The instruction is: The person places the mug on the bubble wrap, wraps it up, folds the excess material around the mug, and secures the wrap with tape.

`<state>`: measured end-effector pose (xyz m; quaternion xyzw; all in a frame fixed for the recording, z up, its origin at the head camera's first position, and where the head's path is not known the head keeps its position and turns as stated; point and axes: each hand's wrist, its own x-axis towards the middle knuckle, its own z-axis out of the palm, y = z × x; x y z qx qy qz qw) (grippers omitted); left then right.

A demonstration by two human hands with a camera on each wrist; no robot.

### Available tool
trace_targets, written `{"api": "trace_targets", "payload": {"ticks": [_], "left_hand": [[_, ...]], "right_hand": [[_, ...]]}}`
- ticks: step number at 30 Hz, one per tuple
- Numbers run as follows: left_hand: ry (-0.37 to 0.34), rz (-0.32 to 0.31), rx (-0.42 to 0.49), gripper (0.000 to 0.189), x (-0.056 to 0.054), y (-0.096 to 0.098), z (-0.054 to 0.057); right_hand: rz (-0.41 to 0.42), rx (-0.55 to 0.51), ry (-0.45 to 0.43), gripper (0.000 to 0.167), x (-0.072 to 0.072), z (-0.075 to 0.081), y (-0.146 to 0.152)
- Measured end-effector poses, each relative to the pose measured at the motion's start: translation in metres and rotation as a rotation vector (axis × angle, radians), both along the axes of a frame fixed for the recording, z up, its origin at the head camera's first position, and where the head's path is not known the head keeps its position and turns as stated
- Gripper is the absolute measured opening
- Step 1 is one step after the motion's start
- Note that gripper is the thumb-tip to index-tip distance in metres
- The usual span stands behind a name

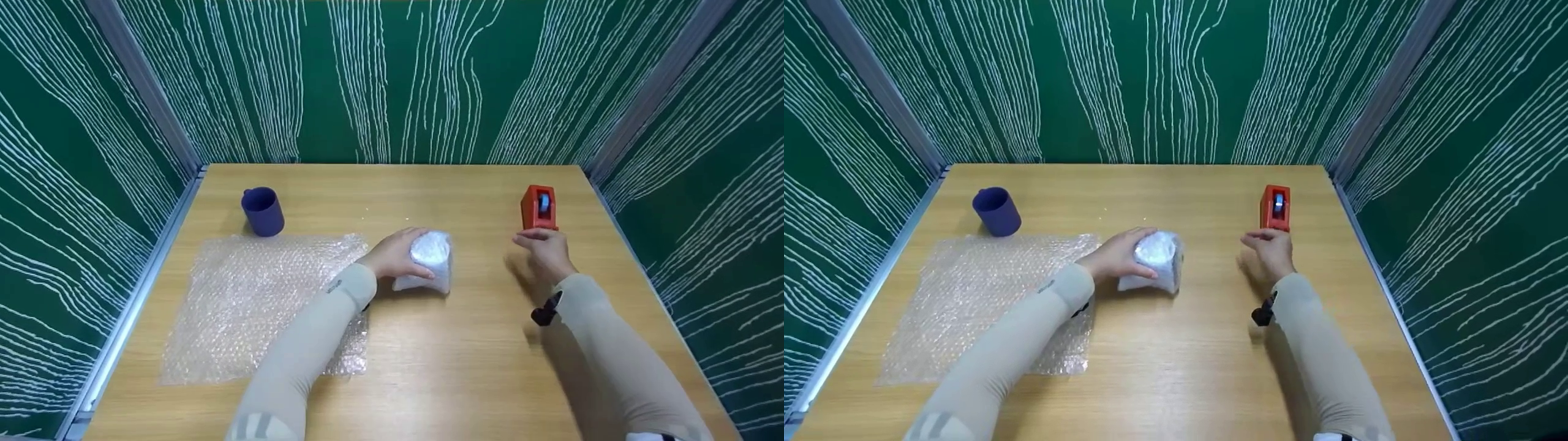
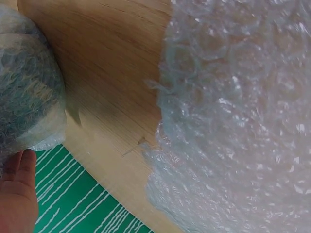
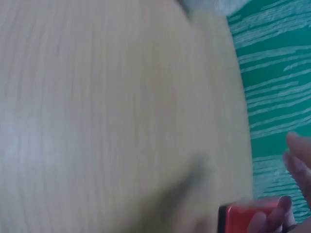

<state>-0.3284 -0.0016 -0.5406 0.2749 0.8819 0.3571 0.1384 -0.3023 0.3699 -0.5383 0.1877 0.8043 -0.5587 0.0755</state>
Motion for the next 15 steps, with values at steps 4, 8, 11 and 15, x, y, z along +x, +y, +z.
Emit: {"api": "trace_targets", "payload": {"ticks": [4, 8, 11, 15], "left_hand": [[-0.017, 0.008, 0.015, 0.111, 0.001, -0.001, 0.001], [-0.021, 0.01, 0.016, 0.11, 0.002, 0.0, 0.002], [-0.016, 0.005, 0.01, 0.109, 0.003, 0.0, 0.002], [-0.008, -0.001, 0.009, 0.108, 0.003, 0.0, 0.002]], "right_hand": [[0.087, -0.005, 0.029, 0.057, 0.0, 0.007, -0.011], [0.146, -0.007, 0.063, 0.056, 0.001, 0.012, -0.022], [0.175, -0.001, 0.095, 0.056, 0.001, 0.014, -0.03], [0.22, -0.006, 0.124, 0.057, 0.003, 0.018, -0.039]]}}
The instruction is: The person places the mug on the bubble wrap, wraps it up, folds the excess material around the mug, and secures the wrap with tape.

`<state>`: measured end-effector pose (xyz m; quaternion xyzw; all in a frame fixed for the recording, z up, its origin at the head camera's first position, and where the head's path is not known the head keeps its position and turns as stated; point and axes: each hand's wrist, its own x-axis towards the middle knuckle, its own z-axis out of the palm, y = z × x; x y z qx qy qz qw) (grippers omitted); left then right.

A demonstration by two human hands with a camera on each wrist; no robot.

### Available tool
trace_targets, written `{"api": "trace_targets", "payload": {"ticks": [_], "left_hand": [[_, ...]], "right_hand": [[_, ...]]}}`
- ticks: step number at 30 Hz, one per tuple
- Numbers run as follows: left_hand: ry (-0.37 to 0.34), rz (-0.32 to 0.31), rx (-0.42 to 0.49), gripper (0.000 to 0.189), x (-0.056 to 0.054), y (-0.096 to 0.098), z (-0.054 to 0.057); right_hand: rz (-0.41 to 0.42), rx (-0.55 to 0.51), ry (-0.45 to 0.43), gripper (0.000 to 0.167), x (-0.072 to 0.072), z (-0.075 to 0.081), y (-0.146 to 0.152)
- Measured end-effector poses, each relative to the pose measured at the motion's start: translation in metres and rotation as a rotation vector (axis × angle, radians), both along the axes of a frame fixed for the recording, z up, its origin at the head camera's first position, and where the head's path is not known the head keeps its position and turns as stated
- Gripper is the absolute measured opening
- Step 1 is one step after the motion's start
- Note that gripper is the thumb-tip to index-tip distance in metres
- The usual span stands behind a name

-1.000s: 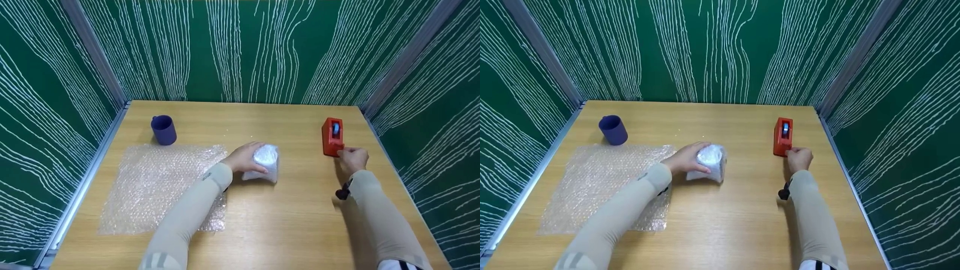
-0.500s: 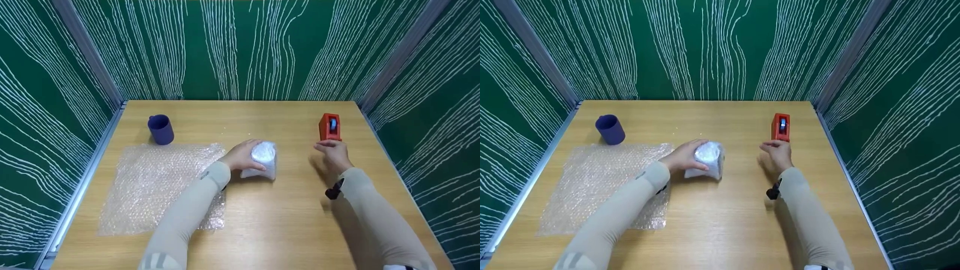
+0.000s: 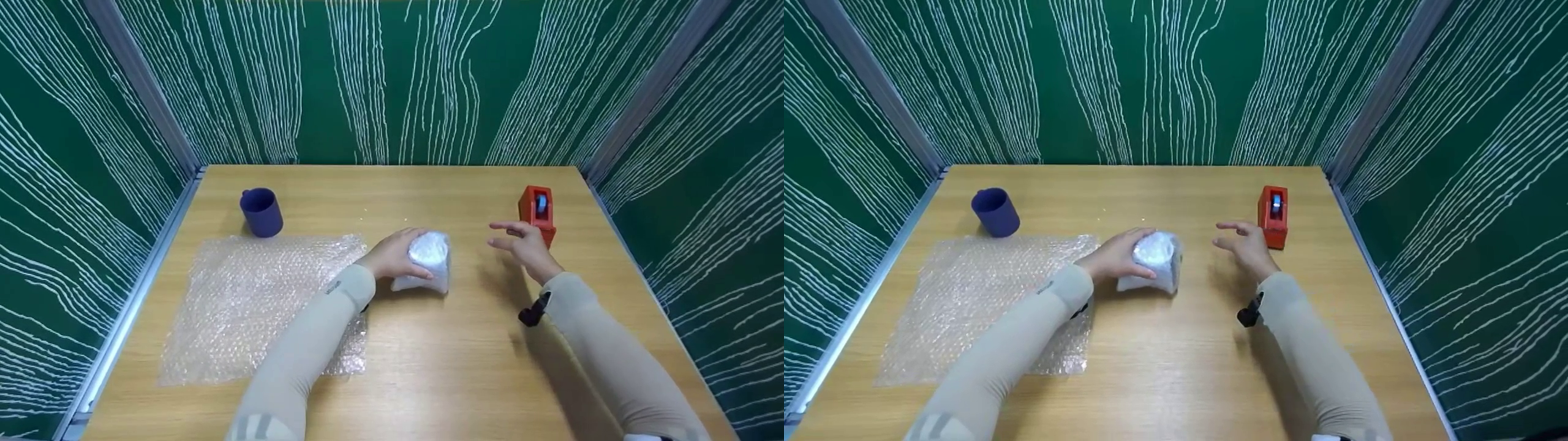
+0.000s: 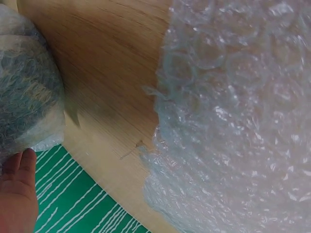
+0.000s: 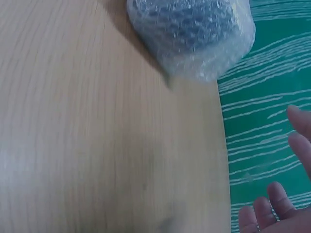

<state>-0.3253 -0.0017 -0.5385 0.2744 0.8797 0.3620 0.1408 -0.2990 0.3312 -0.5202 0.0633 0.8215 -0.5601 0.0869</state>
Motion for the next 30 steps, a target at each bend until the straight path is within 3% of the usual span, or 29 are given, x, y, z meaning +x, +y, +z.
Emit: {"api": "trace_targets", "payload": {"ticks": [9, 17, 30], "left_hand": [[-0.006, 0.011, 0.016, 0.107, 0.0, 0.0, -0.003], [-0.041, 0.03, 0.04, 0.107, -0.002, 0.0, -0.009], [-0.07, 0.034, 0.103, 0.107, 0.0, -0.001, -0.011]], "right_hand": [[0.136, -0.046, 0.04, 0.065, 0.004, 0.007, -0.02], [0.236, -0.088, 0.005, 0.08, 0.007, 0.008, -0.032], [0.377, -0.157, 0.061, 0.072, 0.014, 0.014, -0.063]]}}
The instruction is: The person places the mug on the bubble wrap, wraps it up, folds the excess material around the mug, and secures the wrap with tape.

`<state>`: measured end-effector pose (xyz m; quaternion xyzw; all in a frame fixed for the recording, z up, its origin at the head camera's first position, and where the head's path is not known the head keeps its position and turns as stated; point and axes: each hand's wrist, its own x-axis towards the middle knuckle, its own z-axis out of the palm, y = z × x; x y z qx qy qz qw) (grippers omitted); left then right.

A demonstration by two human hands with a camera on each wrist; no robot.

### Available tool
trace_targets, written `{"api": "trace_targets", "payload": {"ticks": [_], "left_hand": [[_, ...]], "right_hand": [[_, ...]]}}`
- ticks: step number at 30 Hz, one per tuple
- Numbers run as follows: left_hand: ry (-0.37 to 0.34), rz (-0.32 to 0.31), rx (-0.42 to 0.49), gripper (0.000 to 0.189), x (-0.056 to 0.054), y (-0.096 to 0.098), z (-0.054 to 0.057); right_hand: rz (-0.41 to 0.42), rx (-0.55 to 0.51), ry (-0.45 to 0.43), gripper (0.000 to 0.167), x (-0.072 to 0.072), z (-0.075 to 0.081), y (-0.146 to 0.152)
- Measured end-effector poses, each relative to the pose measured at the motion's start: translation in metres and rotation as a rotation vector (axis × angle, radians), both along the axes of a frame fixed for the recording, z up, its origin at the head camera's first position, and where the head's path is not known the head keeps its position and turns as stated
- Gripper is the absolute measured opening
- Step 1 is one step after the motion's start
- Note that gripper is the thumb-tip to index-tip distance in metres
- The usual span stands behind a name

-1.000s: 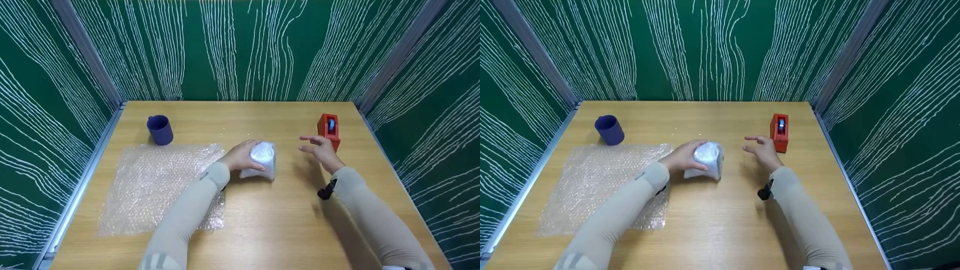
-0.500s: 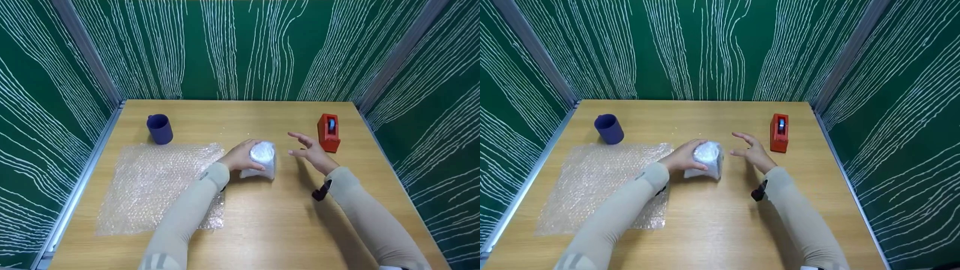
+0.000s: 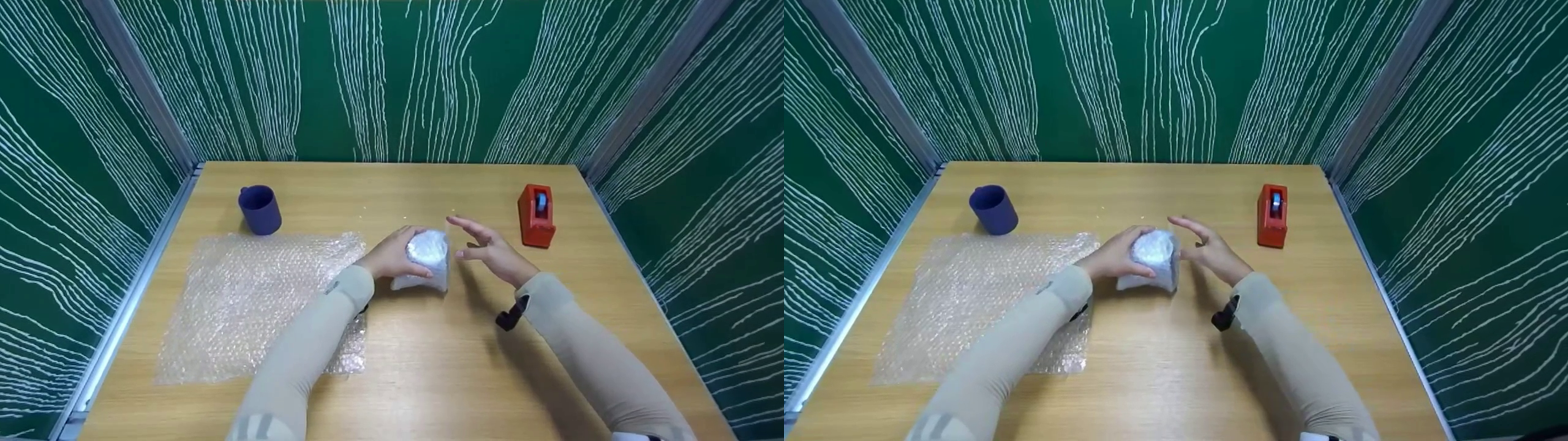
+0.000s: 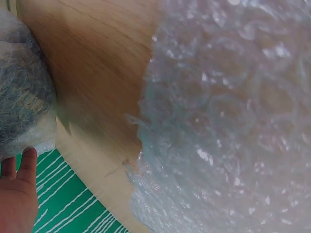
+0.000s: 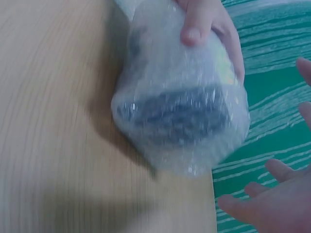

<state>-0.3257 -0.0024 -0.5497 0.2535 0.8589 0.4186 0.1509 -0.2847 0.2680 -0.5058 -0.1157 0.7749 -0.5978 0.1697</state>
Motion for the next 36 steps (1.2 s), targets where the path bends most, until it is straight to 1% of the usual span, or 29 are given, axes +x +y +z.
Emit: {"api": "trace_targets", "payload": {"ticks": [2, 7, 9, 14, 16, 21, 26, 30, 32, 36], "left_hand": [[-0.005, 0.003, 0.002, 0.107, 0.0, 0.0, -0.001], [-0.01, 0.005, 0.006, 0.108, 0.0, 0.0, -0.002], [0.001, 0.001, 0.006, 0.108, -0.001, -0.001, -0.002], [0.025, -0.007, 0.008, 0.107, -0.002, -0.001, -0.002], [0.015, -0.005, 0.017, 0.106, -0.001, -0.001, -0.002], [-0.017, -0.001, 0.026, 0.107, 0.0, -0.001, -0.001], [-0.003, 0.002, 0.013, 0.107, 0.0, -0.001, -0.001], [0.016, -0.006, 0.008, 0.107, 0.0, -0.001, 0.0], [0.017, -0.007, 0.011, 0.106, 0.0, -0.001, 0.0], [0.011, -0.007, 0.023, 0.105, 0.0, -0.001, -0.001]], "right_hand": [[0.013, -0.016, -0.003, 0.069, 0.002, 0.002, -0.006], [0.054, -0.096, 0.004, 0.064, 0.005, 0.005, -0.019], [0.067, -0.134, 0.0, 0.064, 0.006, 0.005, -0.024], [0.091, -0.186, -0.024, 0.059, 0.005, 0.002, -0.029], [0.077, -0.172, -0.034, 0.057, 0.004, 0.0, -0.03], [-0.022, -0.082, -0.074, 0.052, -0.003, -0.009, -0.025], [-0.102, -0.016, -0.11, 0.045, -0.009, -0.018, -0.02], [-0.15, 0.003, -0.116, 0.041, -0.012, -0.024, -0.02], [-0.179, -0.012, -0.112, 0.041, -0.013, -0.028, -0.022], [-0.231, -0.063, -0.069, 0.047, -0.015, -0.038, -0.027]]}}
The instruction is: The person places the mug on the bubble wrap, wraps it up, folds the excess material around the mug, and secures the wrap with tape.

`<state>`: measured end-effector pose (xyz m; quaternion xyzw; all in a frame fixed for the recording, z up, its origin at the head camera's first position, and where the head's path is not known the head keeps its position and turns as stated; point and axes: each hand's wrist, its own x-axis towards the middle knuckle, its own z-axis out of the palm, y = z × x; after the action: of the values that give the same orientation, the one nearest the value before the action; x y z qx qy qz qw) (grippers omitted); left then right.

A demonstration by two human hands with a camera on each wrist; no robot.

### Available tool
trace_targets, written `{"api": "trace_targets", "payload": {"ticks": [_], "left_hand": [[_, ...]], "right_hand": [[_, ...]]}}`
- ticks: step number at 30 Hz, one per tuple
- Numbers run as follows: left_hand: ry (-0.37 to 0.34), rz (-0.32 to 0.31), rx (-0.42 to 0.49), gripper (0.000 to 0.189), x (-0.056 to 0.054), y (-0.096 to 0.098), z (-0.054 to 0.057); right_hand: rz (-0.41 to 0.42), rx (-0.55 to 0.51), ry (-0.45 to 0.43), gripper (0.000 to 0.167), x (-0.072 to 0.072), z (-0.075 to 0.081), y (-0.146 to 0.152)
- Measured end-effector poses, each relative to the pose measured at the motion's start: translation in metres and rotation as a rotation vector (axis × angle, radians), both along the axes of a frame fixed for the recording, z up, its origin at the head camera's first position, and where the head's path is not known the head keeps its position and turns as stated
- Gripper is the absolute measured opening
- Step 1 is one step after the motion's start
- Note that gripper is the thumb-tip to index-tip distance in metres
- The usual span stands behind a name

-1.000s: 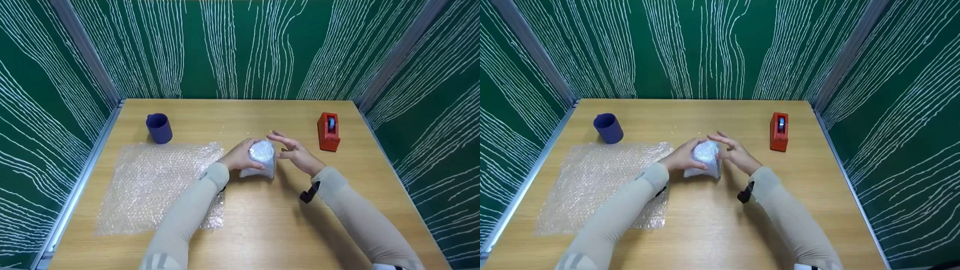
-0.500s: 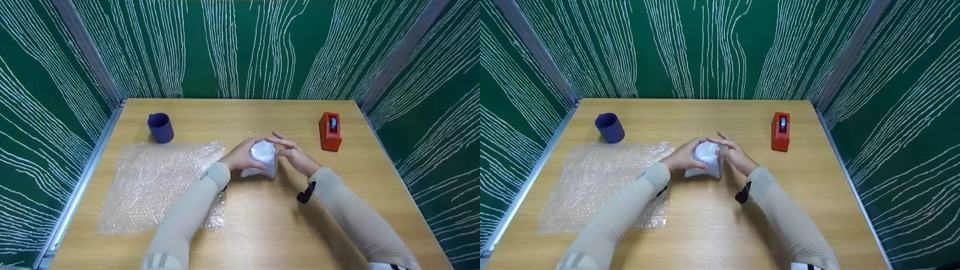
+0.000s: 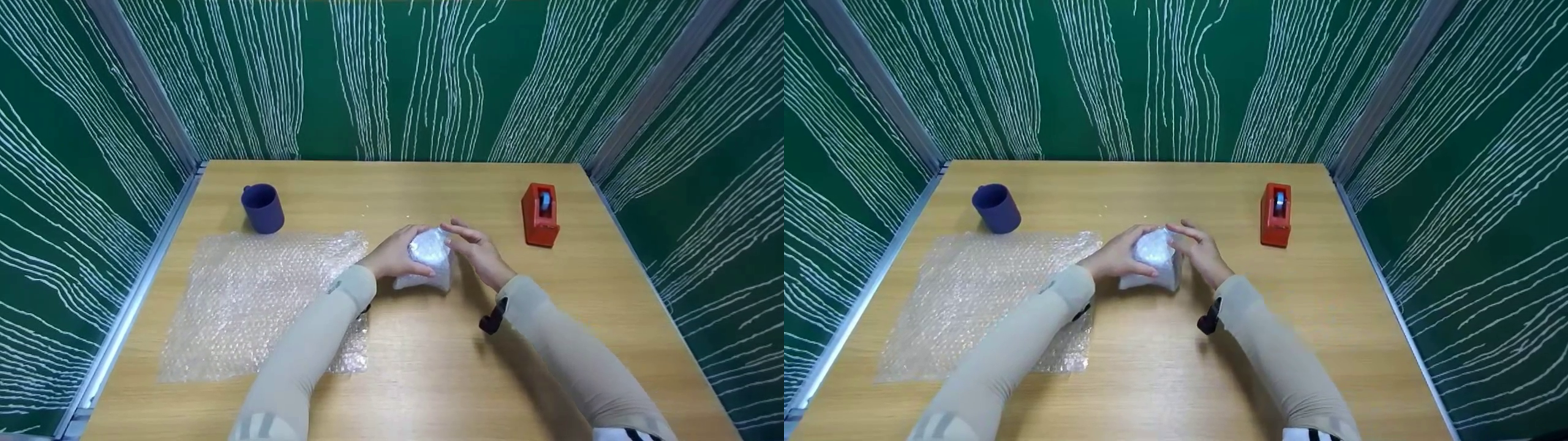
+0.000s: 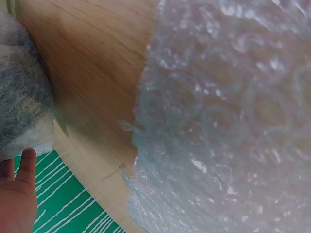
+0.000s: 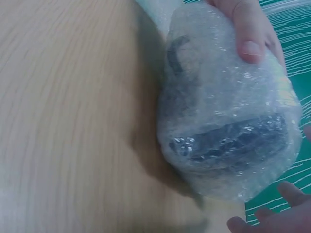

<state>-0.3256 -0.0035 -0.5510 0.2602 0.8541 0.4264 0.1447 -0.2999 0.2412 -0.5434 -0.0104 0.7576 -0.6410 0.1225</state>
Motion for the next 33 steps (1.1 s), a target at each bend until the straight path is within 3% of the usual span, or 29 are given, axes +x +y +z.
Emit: {"api": "trace_targets", "payload": {"ticks": [8, 11, 18, 21, 27, 33], "left_hand": [[0.028, -0.017, -0.009, 0.105, 0.001, 0.0, -0.001], [0.033, -0.016, -0.024, 0.104, 0.002, 0.0, 0.0], [0.079, 0.025, -0.062, 0.063, 0.001, 0.003, 0.001], [0.109, 0.059, -0.053, 0.055, 0.0, 0.007, 0.002], [0.045, 0.152, 0.008, 0.051, 0.001, 0.012, 0.006], [0.015, 0.184, 0.04, 0.049, 0.001, 0.015, 0.005]], "right_hand": [[-0.136, 0.011, 0.13, 0.048, 0.001, -0.012, -0.007], [-0.172, 0.039, 0.127, 0.046, 0.001, -0.014, -0.009], [-0.202, 0.054, 0.156, 0.047, 0.003, -0.017, -0.011], [-0.199, 0.059, 0.186, 0.047, 0.003, -0.018, -0.011], [-0.18, 0.081, 0.198, 0.048, 0.005, -0.019, -0.01], [-0.188, 0.104, 0.16, 0.05, 0.007, -0.018, -0.011]]}}
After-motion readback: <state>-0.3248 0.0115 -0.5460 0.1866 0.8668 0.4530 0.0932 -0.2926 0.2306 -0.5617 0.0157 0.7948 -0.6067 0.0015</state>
